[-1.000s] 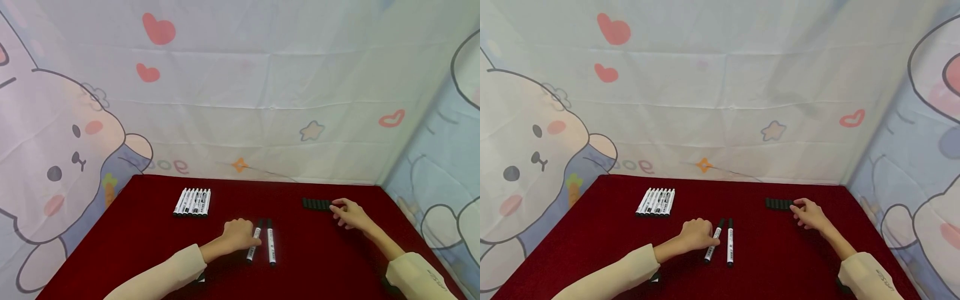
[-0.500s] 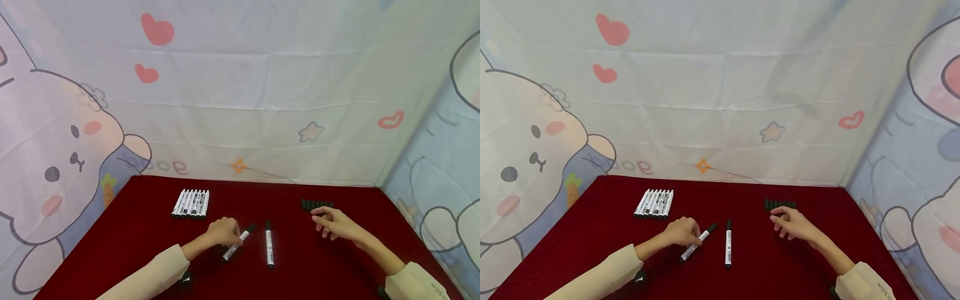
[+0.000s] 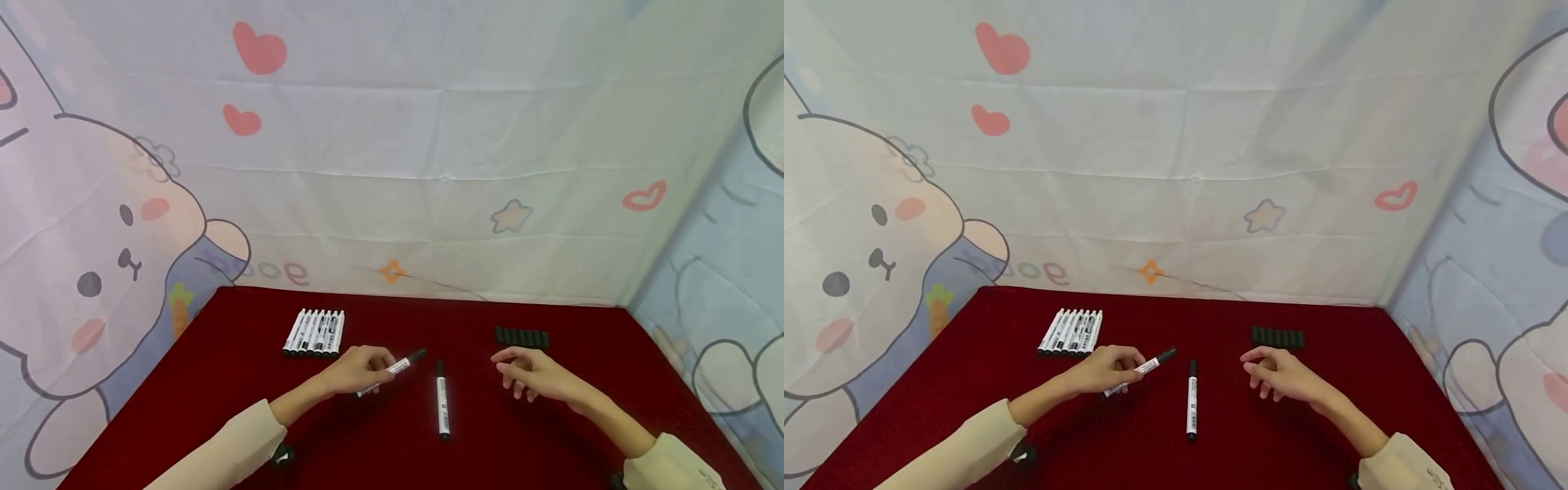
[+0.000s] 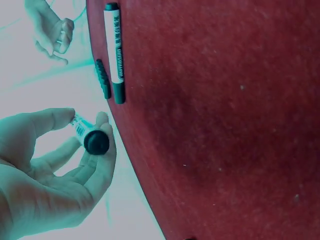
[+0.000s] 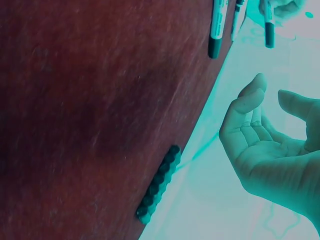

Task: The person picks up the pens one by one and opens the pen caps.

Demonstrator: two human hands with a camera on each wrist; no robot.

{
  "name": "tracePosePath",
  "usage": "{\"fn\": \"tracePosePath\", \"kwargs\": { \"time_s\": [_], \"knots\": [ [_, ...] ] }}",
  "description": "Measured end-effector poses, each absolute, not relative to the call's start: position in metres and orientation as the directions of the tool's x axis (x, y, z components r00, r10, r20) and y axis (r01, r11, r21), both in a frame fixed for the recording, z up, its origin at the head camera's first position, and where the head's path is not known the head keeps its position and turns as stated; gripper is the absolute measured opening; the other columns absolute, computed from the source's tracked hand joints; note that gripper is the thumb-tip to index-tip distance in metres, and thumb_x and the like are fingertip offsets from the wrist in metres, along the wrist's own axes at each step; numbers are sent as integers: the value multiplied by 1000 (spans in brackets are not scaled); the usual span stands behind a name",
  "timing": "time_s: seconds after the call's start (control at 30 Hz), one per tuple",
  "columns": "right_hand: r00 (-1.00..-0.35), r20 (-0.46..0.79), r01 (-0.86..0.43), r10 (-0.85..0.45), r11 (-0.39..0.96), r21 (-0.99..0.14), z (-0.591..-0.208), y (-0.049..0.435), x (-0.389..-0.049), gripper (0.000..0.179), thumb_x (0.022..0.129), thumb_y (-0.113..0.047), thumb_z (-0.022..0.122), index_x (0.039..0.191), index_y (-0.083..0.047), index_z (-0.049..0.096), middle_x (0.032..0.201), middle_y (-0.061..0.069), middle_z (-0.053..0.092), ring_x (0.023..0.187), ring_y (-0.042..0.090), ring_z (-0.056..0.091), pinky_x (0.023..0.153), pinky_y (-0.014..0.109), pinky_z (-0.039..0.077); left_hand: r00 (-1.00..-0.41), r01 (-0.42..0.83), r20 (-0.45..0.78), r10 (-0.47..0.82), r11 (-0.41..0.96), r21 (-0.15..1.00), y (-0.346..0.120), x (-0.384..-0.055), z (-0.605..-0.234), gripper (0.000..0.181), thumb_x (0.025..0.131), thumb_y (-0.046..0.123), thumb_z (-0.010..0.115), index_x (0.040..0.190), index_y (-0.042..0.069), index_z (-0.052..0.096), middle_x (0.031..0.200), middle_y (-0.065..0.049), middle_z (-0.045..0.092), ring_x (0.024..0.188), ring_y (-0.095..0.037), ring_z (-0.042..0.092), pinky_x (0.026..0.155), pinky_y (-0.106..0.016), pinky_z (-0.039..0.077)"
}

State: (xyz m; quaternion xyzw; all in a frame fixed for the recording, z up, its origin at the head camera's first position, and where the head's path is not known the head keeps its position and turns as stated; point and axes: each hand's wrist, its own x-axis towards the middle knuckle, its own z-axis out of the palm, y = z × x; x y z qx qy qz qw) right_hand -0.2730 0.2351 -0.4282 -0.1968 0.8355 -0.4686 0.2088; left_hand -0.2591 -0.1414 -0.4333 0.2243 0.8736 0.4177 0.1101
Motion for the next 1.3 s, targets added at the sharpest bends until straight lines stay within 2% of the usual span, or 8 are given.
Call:
{"fn": "tracePosePath", "kwargs": {
  "time_s": [0.13,0.23,0.4,0.7,0.93,1.0,1.13,1.3],
  "knots": [
    [-806,-176,-131,-565,460,-878,-430,229,-270,48,108,-30,52,141,5,51,95,13,65,77,18,63,63,28,54,-868,391,121,481,514,763,-138,-253,-428,17,92,11,73,107,4,75,83,-14,69,65,-17,63,55,-18,45],
    [-780,-179,-137,-599,443,-886,-430,224,-266,47,109,-30,50,141,4,51,97,13,65,77,17,62,64,27,54,-859,452,203,469,509,733,-135,-250,-428,18,89,11,77,106,5,77,86,-9,69,67,-4,57,59,-18,45],
    [-745,-173,-162,-644,427,-890,-427,209,-261,48,109,-31,48,142,4,52,102,14,65,78,16,62,64,26,53,-818,526,265,511,477,704,-128,-246,-428,18,86,10,80,104,7,79,87,-7,70,72,-3,58,65,-19,48],
    [-662,-190,-172,-725,394,-903,-428,177,-252,45,110,-36,45,135,-3,60,103,15,68,78,15,65,66,25,54,-760,580,268,592,433,690,-117,-240,-429,17,87,10,80,104,10,79,89,-3,71,78,1,57,71,-21,52],
    [-582,-185,-183,-792,349,-919,-430,161,-247,43,110,-32,46,128,5,60,97,21,69,77,12,64,66,22,52,-753,567,233,616,427,705,-112,-236,-431,16,88,10,79,105,10,79,91,-4,70,74,-1,56,67,-20,51],
    [-569,-180,-191,-803,341,-920,-430,159,-247,42,110,-31,46,124,6,62,91,17,67,74,10,62,66,21,51,-742,577,239,627,415,703,-112,-234,-431,16,89,11,79,104,9,79,91,-5,70,74,-1,56,68,-20,52],
    [-569,-188,-200,-801,356,-913,-428,155,-245,40,109,-30,48,118,6,64,78,1,56,65,7,52,60,20,45,-719,603,262,644,392,695,-110,-232,-431,16,89,9,78,105,7,78,91,-7,71,74,2,56,68,-20,53],
    [-574,-220,-150,-789,366,-919,-428,152,-245,41,109,-31,49,121,5,65,75,-2,46,61,8,39,56,20,36,-712,622,268,650,405,671,-107,-230,-429,17,89,12,79,106,10,77,91,-4,73,74,1,56,68,-17,51]
  ]
}}
